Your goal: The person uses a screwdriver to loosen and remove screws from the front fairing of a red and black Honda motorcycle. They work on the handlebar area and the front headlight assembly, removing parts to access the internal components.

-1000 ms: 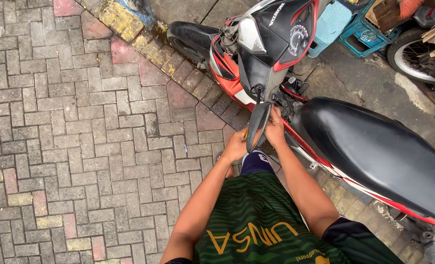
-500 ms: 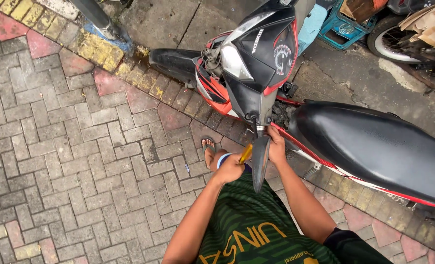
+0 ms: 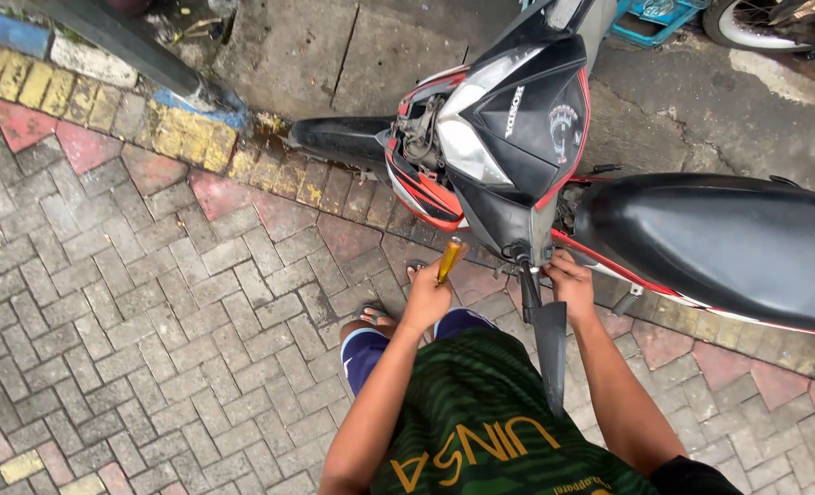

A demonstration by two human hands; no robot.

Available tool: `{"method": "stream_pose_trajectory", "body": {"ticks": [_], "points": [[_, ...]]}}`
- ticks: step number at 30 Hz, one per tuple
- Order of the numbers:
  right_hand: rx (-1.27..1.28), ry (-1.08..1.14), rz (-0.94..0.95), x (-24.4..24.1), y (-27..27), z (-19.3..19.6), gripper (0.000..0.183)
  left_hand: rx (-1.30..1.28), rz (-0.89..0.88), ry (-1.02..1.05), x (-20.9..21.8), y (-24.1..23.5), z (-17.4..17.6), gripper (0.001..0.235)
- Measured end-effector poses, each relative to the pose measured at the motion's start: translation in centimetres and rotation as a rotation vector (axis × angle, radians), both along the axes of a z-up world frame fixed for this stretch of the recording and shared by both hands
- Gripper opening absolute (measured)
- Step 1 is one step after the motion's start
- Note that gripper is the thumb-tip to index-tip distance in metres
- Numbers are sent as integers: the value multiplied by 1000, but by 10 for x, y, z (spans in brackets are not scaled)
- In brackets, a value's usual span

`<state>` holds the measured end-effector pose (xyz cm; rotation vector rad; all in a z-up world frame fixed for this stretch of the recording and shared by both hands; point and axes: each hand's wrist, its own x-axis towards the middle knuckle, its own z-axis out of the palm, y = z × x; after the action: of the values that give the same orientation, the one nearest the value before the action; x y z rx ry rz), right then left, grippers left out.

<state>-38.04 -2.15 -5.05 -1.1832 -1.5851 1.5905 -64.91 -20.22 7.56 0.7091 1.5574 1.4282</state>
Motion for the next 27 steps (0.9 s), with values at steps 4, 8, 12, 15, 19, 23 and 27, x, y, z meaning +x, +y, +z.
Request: {"method": "stream_pose_trajectory", "body": {"ticks": [4,8,12,15,19,23,27], "points": [[-280,266,-252,30,-24,-58,49,-13,51,-14,-14,20,-10,64],[-597,707,202,-6,-46,24,102,252,-34,-121,-58,19,1,68],[-378,-35,121,-35,-40,80,109,168,-75,-110,-118,5,-6,65],[-257,-173,-84,-61,-44,96,84,137,-127,-120,-174,-17,-21,66],[-251,-120,-217,-58,-59,85,62,138,-144,-164,-240,-36,-38,62],[-233,-204,-230,-68,-59,100,65,28,-163,-111,-280,-32,-30,60],[-232,-363,-185,-89,-57,123,59,48,-254,-50,-293,-18,-9,56]]}}
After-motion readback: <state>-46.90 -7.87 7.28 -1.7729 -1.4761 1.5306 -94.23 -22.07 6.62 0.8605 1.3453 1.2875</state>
